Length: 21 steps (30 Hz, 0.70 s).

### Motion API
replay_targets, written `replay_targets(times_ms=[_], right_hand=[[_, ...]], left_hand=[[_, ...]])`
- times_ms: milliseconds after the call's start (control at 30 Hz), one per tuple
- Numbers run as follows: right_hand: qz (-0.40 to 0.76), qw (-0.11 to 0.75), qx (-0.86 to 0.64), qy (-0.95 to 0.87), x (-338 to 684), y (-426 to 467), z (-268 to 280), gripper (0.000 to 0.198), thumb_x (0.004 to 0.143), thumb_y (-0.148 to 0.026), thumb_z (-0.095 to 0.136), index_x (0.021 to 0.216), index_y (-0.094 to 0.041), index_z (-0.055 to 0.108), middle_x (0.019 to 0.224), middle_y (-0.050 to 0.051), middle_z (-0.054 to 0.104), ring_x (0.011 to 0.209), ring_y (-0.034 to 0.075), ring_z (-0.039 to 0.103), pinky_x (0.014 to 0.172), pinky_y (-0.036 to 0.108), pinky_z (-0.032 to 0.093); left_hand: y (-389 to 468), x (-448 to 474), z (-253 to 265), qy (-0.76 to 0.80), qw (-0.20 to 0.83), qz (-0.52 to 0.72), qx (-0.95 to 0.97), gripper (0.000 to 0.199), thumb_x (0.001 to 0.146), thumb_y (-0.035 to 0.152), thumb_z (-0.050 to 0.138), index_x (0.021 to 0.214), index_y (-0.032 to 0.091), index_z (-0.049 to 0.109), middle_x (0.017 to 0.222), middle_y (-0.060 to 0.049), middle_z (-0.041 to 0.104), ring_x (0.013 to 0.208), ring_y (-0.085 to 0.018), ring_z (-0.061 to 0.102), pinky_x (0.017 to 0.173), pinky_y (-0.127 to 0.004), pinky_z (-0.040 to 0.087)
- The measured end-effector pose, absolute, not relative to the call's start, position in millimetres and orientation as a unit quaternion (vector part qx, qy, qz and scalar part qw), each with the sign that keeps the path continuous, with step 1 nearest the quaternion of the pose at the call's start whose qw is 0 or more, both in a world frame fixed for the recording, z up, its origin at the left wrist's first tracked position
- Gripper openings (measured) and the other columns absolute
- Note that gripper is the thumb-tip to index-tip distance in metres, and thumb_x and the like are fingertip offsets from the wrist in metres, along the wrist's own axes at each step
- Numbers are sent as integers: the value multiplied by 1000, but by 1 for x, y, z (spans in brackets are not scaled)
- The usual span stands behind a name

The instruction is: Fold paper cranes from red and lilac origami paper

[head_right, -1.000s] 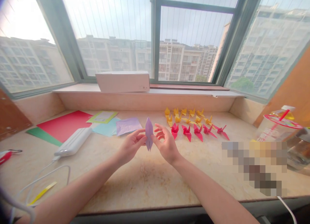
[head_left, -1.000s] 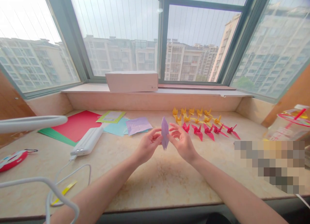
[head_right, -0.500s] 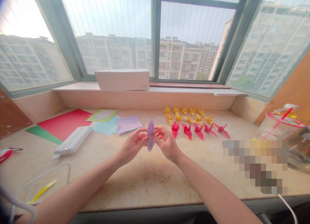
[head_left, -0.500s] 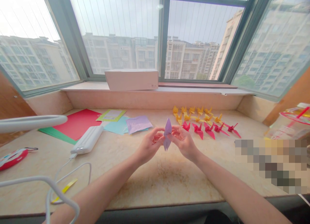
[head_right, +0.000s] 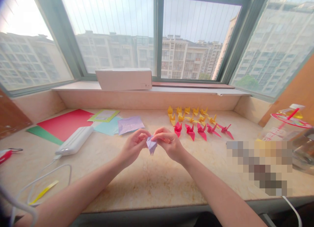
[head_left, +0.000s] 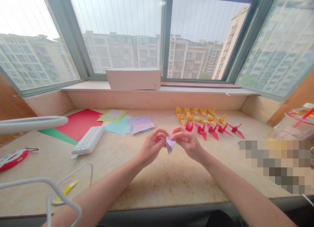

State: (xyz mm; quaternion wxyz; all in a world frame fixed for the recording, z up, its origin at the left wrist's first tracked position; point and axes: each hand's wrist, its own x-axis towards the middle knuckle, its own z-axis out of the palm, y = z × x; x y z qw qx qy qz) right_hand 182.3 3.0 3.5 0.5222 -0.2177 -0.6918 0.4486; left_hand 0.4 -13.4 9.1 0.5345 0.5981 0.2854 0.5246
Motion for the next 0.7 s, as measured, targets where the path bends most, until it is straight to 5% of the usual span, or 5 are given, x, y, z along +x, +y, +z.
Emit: replay_targets(times_ms=[200, 400, 700], right_hand=[[404, 502, -192, -740, 190, 5, 2, 12, 88, -25, 66, 92, -27, 78, 97, 6, 58, 93, 19, 61, 83, 35, 53], [297, 482, -205, -799, 197, 3, 2, 26, 91, -17, 53, 99, -25, 76, 101, 7, 59, 100, 21, 59, 88, 38, 51], [372, 542, -245, -713, 186, 8, -7, 16, 86, -26, 69, 102, -25, 71, 98, 5, 62, 95, 18, 61, 87, 34, 52]], left_hand=[[-16, 0, 12, 270, 571, 513, 581, 30, 85, 44, 68, 89, 16, 58, 78, -4, 71, 71, -19, 70, 66, -32, 57], [-15, 2, 14, 287, 587, 503, 566, 43, 78, 34, 78, 109, 17, 54, 88, -5, 73, 79, -17, 70, 72, -28, 53], [-6, -1, 8, 325, 545, 525, 567, 38, 73, 29, 82, 102, 15, 61, 80, -3, 71, 74, -14, 66, 70, -24, 49]])
